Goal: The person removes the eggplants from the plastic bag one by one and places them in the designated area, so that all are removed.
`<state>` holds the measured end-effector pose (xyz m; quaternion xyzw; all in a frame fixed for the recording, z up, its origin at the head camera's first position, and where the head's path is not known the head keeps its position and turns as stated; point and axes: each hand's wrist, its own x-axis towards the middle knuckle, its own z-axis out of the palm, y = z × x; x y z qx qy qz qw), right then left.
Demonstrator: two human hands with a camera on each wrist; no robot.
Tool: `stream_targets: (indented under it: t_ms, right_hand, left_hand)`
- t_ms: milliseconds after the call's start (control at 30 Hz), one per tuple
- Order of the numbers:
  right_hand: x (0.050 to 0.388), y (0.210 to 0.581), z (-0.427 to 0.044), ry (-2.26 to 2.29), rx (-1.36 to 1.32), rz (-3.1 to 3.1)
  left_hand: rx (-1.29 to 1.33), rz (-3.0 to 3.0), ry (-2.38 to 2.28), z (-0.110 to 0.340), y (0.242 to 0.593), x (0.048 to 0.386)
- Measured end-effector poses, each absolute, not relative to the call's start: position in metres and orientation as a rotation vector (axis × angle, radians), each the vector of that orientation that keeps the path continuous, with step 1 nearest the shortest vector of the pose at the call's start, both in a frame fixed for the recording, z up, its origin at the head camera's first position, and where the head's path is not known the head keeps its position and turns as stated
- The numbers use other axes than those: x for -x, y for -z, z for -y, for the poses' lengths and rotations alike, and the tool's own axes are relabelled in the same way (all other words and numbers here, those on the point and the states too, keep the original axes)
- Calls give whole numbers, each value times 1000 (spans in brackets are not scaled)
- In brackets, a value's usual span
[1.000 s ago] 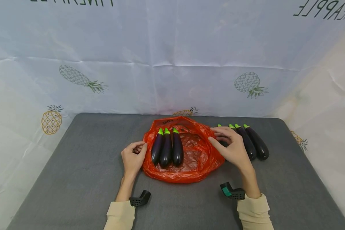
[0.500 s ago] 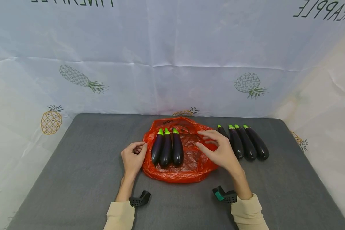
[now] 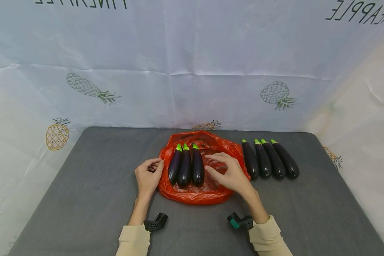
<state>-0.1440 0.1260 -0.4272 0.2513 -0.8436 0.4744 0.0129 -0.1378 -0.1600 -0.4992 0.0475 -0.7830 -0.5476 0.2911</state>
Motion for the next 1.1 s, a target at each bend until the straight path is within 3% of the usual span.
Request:
stream_targets:
  t_ms: [1100]
  right_hand:
    - [135,455,-94,-1529,-615,2770]
  left_hand:
    - [-115,2059,1470,159,499,137]
